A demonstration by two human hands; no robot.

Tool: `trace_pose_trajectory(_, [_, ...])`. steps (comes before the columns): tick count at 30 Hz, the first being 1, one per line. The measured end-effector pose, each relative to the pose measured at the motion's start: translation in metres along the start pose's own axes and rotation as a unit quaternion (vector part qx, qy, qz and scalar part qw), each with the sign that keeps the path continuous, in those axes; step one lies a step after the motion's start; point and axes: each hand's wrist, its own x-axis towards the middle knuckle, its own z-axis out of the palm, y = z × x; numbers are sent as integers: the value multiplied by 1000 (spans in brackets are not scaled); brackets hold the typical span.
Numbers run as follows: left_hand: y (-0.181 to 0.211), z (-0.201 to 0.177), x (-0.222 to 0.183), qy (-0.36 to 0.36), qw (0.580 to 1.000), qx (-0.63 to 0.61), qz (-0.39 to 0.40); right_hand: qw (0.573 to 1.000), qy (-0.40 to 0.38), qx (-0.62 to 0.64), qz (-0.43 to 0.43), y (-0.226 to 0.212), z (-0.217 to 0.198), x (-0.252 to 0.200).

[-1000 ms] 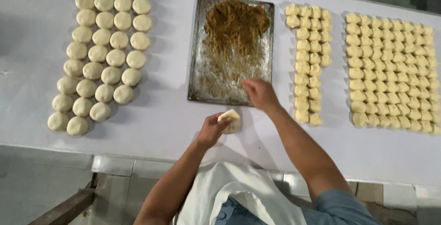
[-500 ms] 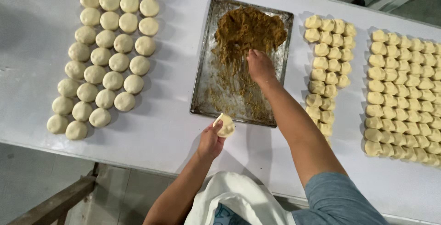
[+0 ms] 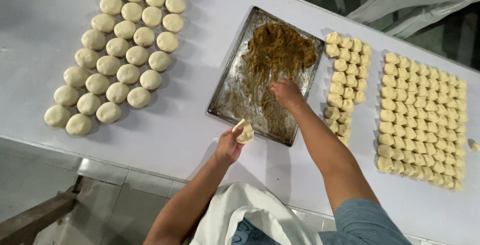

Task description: The person picks up a piece of dough from a tray, places a small amount of filling inside, and folds the dough over to seal it before placing it back on the table.

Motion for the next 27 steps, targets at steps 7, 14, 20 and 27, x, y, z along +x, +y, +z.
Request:
trace_pose_trajectory(7, [22, 9, -24, -31, 988, 150, 4, 664, 136, 660, 322, -33, -8, -66])
trace_pose_trajectory(14, [54, 65, -75, -52, 994, 79, -56, 558, 129, 811, 123, -123, -18, -138])
trace_pose_trajectory(20, [69, 68, -99, -137, 985, 101, -25, 953, 211, 165, -138, -188, -73, -169])
trace_pose_trajectory(27, [64, 47, -107, -133, 974, 180, -20, 886, 37, 437, 149, -168, -45, -154])
